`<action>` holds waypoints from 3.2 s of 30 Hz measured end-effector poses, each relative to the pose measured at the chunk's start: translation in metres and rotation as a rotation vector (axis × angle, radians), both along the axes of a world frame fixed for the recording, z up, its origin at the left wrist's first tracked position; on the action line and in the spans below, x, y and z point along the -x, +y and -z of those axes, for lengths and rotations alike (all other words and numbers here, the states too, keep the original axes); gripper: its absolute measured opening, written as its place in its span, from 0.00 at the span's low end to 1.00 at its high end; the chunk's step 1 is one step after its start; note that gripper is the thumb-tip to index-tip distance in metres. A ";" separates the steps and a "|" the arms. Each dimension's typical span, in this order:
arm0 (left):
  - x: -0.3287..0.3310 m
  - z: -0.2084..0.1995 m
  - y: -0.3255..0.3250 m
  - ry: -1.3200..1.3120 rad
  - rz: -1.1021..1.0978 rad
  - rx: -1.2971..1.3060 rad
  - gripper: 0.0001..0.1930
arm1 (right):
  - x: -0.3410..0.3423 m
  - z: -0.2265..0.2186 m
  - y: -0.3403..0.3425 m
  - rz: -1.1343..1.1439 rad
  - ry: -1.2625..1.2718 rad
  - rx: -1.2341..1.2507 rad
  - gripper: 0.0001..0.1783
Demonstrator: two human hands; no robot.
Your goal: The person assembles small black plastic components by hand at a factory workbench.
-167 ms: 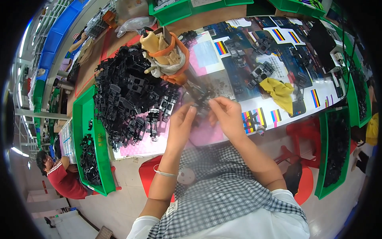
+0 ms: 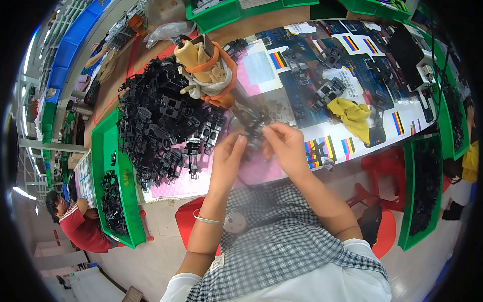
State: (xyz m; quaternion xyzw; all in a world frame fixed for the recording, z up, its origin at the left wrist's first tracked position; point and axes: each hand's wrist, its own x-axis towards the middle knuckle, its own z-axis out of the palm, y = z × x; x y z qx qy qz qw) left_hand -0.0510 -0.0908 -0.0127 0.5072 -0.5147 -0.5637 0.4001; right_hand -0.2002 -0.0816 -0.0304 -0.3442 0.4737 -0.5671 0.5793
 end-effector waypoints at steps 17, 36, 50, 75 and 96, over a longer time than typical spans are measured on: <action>0.000 -0.002 -0.001 -0.019 -0.007 0.003 0.16 | 0.000 -0.001 -0.002 -0.018 0.010 0.014 0.10; -0.011 0.004 0.019 0.031 0.026 -0.034 0.17 | -0.002 0.005 0.011 -0.094 0.012 0.037 0.10; -0.006 0.006 0.032 0.496 -0.215 -0.158 0.16 | -0.016 -0.006 0.031 -0.089 0.326 0.176 0.09; 0.008 -0.006 0.022 0.395 -0.200 -0.240 0.15 | -0.006 -0.005 0.024 -0.109 0.128 0.023 0.07; 0.006 0.001 0.020 0.395 -0.170 -0.193 0.16 | -0.007 -0.009 0.024 -0.091 0.131 0.024 0.07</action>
